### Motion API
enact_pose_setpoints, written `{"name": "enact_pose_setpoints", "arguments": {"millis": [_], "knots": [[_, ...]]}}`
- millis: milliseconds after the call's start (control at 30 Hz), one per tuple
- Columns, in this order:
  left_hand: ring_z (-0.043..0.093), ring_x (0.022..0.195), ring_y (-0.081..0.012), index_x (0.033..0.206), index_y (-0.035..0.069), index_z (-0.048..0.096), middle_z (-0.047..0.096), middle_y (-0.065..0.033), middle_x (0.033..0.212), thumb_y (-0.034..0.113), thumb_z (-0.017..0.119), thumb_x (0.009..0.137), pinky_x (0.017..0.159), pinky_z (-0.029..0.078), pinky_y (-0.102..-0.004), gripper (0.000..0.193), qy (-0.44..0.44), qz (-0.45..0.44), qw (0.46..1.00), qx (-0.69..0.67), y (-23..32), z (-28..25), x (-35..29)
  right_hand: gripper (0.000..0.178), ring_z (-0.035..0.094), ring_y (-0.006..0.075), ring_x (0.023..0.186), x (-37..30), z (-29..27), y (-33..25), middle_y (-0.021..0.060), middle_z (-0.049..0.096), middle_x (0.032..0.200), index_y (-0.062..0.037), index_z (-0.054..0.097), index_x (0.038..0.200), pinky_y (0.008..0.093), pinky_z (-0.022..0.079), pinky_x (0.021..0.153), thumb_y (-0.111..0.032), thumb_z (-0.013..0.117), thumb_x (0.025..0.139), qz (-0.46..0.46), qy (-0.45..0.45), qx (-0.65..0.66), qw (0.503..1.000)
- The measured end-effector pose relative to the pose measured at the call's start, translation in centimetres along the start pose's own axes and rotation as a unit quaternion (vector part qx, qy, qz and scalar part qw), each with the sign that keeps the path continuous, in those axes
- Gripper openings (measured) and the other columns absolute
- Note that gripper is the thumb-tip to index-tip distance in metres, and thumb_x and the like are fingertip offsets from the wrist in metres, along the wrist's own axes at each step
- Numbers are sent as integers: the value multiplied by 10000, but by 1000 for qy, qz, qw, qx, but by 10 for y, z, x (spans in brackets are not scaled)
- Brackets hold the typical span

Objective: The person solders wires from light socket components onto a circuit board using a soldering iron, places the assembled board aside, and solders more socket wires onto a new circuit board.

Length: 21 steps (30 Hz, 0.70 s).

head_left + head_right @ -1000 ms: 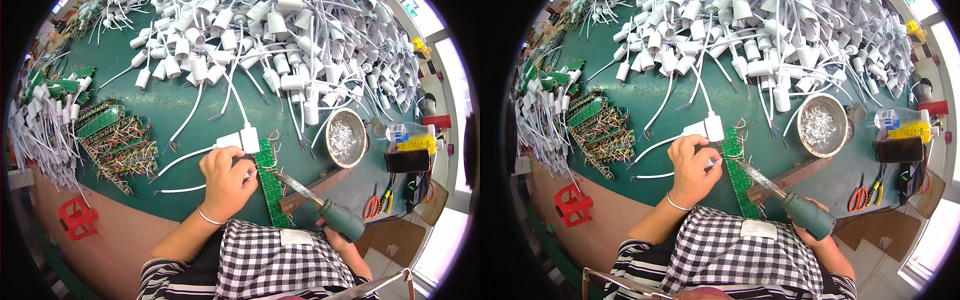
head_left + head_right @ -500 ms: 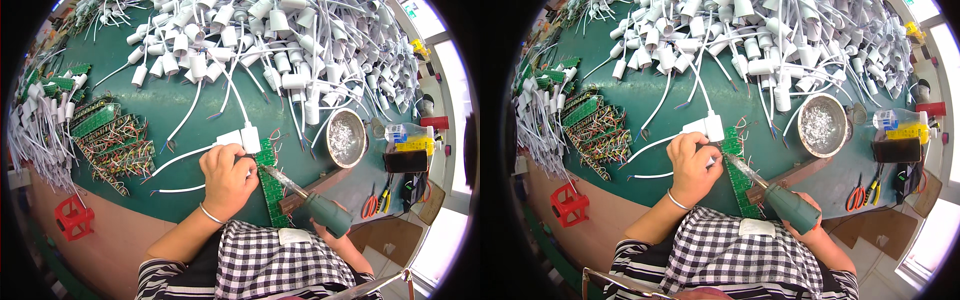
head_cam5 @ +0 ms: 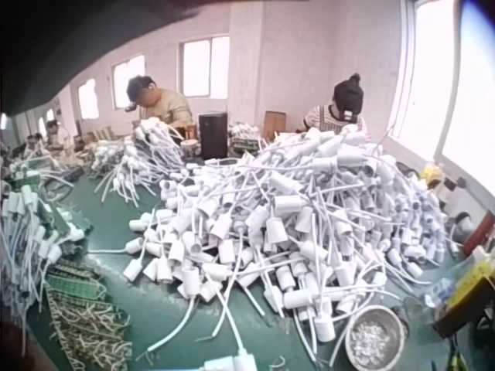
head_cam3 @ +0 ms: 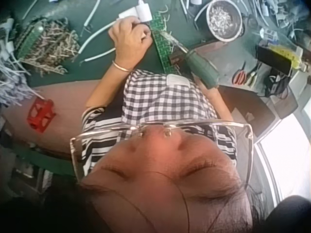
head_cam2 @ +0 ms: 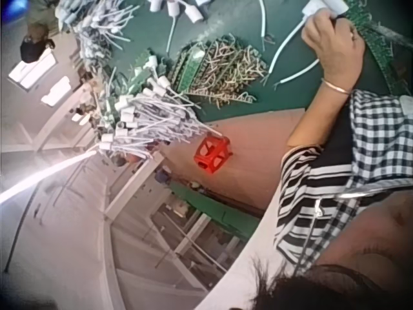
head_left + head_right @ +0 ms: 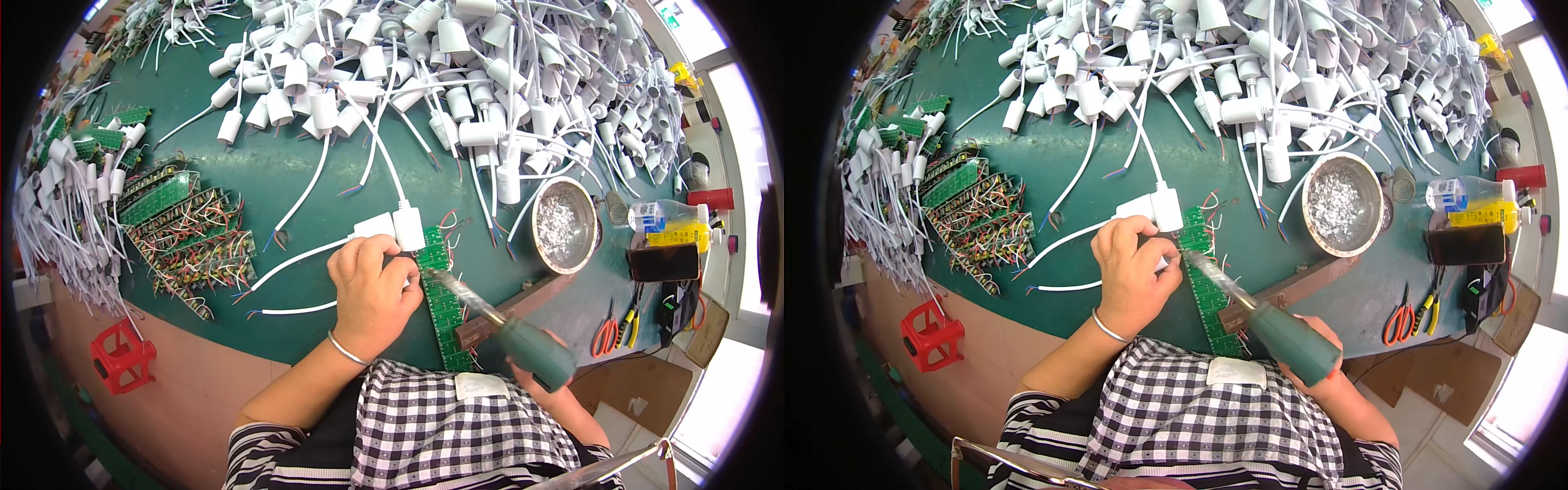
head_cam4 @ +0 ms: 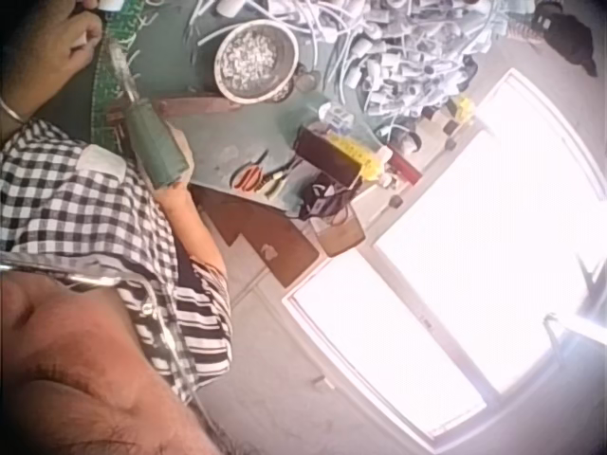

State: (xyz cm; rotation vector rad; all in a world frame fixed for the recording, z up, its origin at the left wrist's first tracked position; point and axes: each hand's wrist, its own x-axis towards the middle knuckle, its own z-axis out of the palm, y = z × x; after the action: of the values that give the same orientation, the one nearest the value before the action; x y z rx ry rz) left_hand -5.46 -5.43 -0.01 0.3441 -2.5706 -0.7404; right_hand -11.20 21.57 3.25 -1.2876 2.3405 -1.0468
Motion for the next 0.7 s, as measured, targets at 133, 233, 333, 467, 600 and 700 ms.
{"name": "enact_pose_setpoints", "arguments": {"millis": [133,233,333,467,600,700], "knots": [[417,976,-265,704,128,580,462,-36,974,78,710,576,837,297,-411,189,1,3,1000,4,1,-1,0,419,602,205,785,-25,5,-6,105,616,890,12,497,1167,326,487,700,-87,598,772,236,94,241,937],[417,975,-263,702,129,582,459,-36,976,88,708,585,839,297,-411,177,0,4,1000,10,2,0,0,519,533,152,606,-9,13,-12,93,568,706,42,452,1181,255,422,543,-350,568,861,147,279,265,911],[417,980,-262,704,130,584,456,-35,979,94,705,592,841,295,-409,169,0,7,1000,22,2,-1,-1,511,535,153,607,-4,11,-9,91,568,704,49,460,1166,244,419,532,-346,570,860,128,311,268,903],[421,985,-264,695,130,585,457,-36,985,96,705,596,843,294,-407,160,1,12,999,44,4,-1,-2,501,531,143,603,-3,12,-6,94,574,737,56,458,1178,236,409,516,-321,567,867,114,343,261,895],[429,1000,-262,826,136,593,467,-38,998,119,706,618,844,292,-412,237,-10,10,998,60,9,-3,-3,487,535,136,620,-18,9,0,98,577,757,55,460,1183,239,411,519,-298,568,866,145,310,313,886],[445,1000,-250,928,138,584,488,-39,1016,157,719,634,838,287,-415,323,-24,-12,998,62,13,-12,-4,471,530,128,626,-19,12,8,100,578,756,52,466,1178,236,406,519,-286,564,866,145,320,317,881]]}}
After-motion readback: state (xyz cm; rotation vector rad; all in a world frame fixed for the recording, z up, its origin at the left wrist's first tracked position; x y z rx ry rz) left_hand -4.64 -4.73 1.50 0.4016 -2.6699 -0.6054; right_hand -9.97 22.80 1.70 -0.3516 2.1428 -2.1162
